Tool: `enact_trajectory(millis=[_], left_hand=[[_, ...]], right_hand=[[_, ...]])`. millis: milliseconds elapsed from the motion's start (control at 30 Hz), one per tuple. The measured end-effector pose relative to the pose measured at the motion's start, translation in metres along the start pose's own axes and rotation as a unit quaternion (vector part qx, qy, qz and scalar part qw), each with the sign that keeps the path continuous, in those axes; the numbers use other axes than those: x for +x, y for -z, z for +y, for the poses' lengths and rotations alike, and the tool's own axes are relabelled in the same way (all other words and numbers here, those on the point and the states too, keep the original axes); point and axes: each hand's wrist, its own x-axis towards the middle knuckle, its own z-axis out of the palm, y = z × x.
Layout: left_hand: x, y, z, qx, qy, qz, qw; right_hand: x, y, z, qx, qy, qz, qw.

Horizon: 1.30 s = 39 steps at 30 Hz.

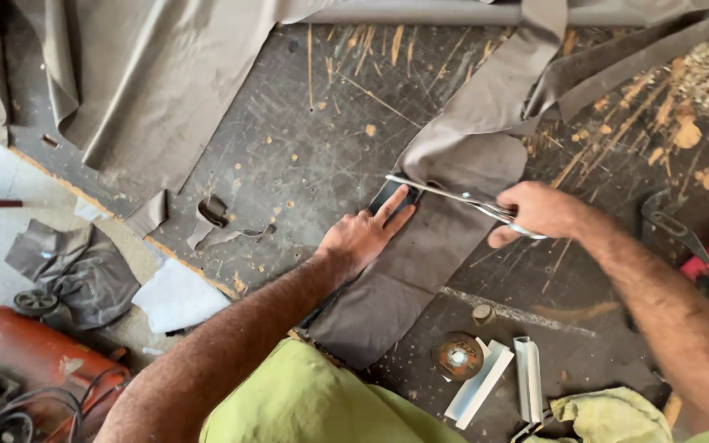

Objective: Cutting fabric strips with scissors and preparing them for sewing at a workstation

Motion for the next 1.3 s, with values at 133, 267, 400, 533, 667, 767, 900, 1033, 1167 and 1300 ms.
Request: enact_trajectory(millis=[133,267,400,533,667,767,900,1033,1167,1300], left_hand=[[0.002,-0.015,-0.003,-0.001,-0.015,0.01,1.0],[0.005,-0.019,-0.006,-0.008,-0.02,0.02,1.0],[0.004,-0.02,-0.005,0.002,-0.017,0.032,0.999],[0.004,-0.019,-0.005,0.012,-0.008,0.051,0.999],[0.004,-0.016,-0.007,-0.032,0.003,0.039,0.999],[0.017,-0.021,-0.009,-0.105,0.038,0.022,0.993],[0.028,-0.046,-0.006,-0.045,0.034,0.056,0.997],[0.036,-0.055,-0.006,0.067,0.025,0.048,0.996],[0.032,-0.054,-0.005,-0.017,0.038,0.085,0.995],[0.024,-0.039,-0.003,-0.044,0.037,0.053,0.997]], right_hand=[[0.012,0.005,0.015,0.043,-0.003,-0.069,0.997],[0.004,0.012,0.006,0.156,-0.007,-0.117,0.981],[0.001,-0.012,0.027,0.282,0.002,-0.164,0.945],[-0.016,-0.042,0.03,0.445,-0.013,-0.18,0.877],[-0.03,-0.081,0.016,0.414,0.026,-0.123,0.902],[-0.043,-0.093,0.022,0.178,-0.067,-0.035,0.981],[-0.091,-0.08,0.03,-0.001,-0.116,0.06,0.991],[-0.119,-0.064,0.014,-0.127,-0.3,-0.01,0.945],[-0.08,-0.078,-0.056,-0.051,-0.179,0.147,0.971],[0.006,-0.087,-0.139,0.155,0.071,0.391,0.905]])
